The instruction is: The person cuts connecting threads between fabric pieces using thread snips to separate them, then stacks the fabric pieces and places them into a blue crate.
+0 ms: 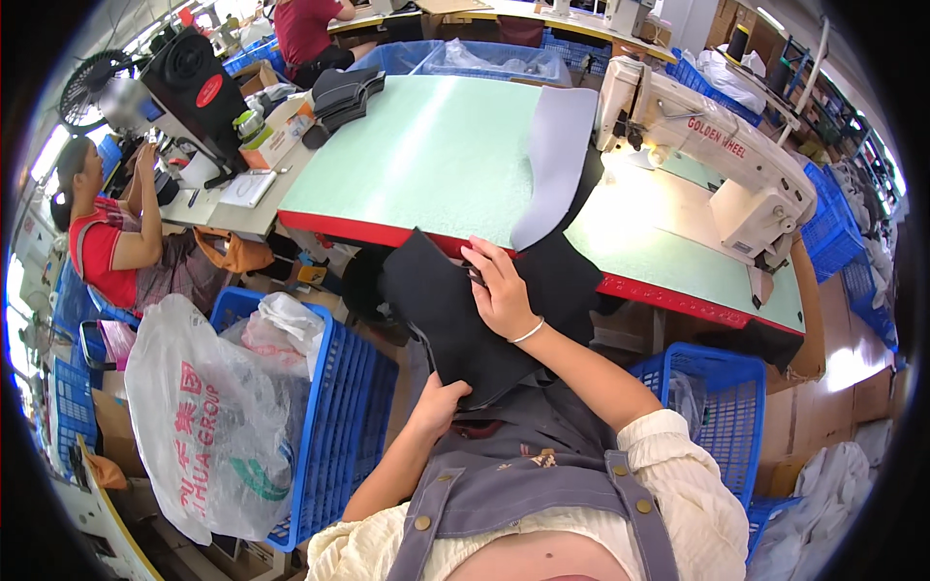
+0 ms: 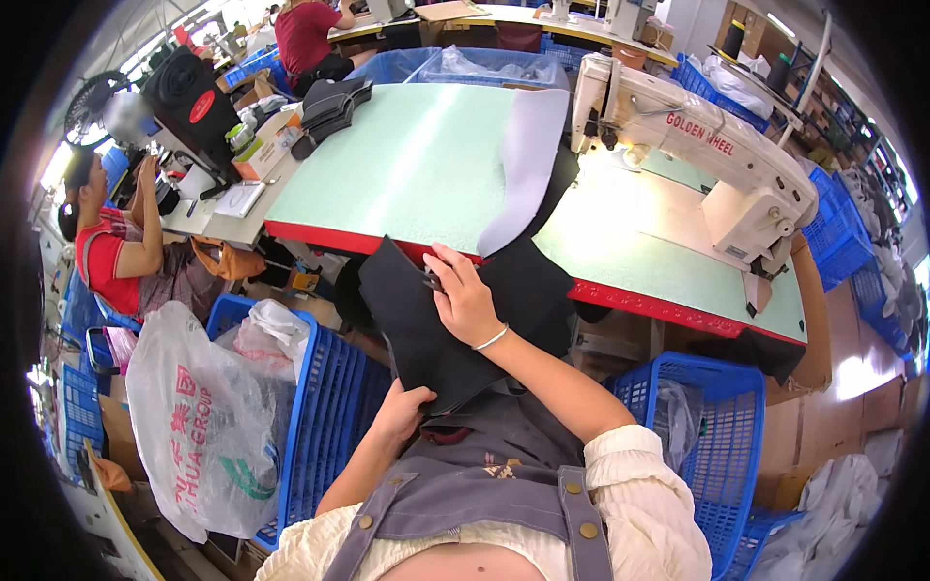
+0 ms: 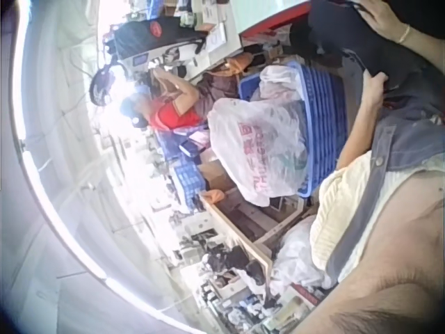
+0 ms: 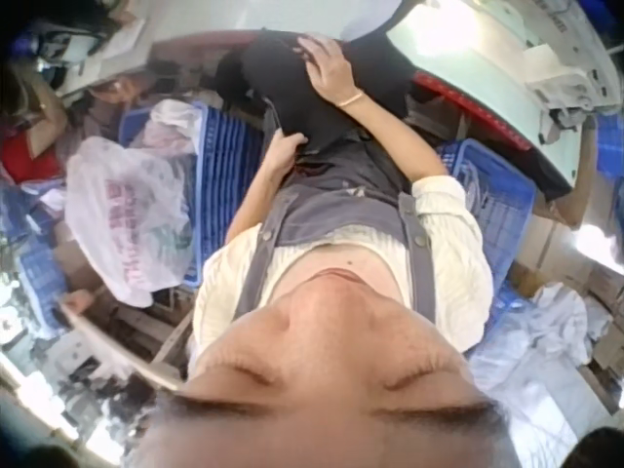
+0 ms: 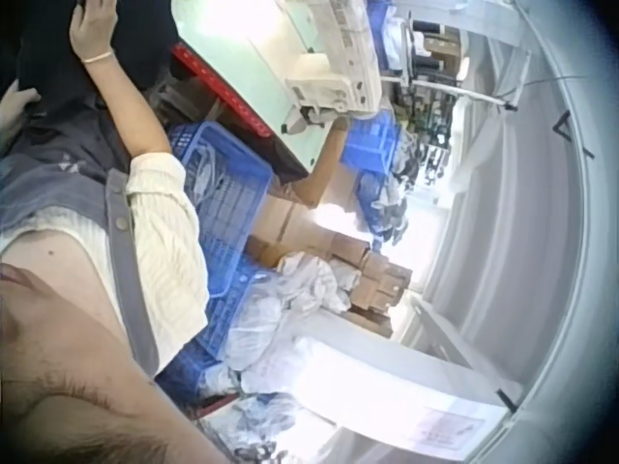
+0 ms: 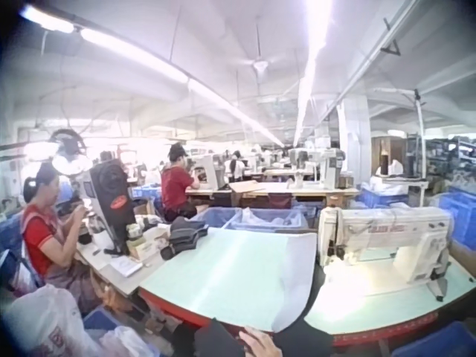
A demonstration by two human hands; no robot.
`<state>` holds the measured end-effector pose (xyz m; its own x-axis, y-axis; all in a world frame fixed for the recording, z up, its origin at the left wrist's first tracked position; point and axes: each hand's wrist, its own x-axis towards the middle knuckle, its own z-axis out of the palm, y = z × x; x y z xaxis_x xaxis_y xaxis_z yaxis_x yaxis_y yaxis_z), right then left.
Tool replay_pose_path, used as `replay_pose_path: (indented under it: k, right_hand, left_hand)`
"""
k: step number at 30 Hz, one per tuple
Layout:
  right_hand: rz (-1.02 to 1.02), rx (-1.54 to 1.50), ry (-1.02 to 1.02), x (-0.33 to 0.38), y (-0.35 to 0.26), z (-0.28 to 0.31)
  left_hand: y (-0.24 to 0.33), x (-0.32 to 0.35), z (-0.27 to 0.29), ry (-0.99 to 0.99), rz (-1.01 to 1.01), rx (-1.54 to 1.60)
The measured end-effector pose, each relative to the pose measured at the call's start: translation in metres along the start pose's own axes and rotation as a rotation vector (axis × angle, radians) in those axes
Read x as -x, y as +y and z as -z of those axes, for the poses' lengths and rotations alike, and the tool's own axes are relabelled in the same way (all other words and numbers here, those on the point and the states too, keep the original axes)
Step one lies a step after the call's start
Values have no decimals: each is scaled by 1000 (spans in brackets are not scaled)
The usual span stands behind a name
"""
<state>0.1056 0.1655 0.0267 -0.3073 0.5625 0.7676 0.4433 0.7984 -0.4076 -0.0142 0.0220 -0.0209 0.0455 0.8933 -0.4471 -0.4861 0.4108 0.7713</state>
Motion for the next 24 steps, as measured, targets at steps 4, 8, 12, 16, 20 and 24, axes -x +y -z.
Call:
replay_pose_path:
  k: [4,8,12,16,20,24]
  right_hand:
    - [26,161,-16,-4,-6,32]
    - [-8,369,-114,20,24,78]
    - [-162,443,-397,25,28,92]
    - [-265,493,-737,10,30,107]
    - [-119,111,-334,-18,36,125]
    - [-140,273,-338,-39,50,119]
  left_hand:
    - [2,2,2,102,-74,-23]
    - [6,7,-1,116,21,-3]
    - [9,11,-4,114,10,7]
    - [8,9,-2,127,30,-39]
    - [9,13,-4,78,43,-10]
    - [12,16,-8,109,81,-68]
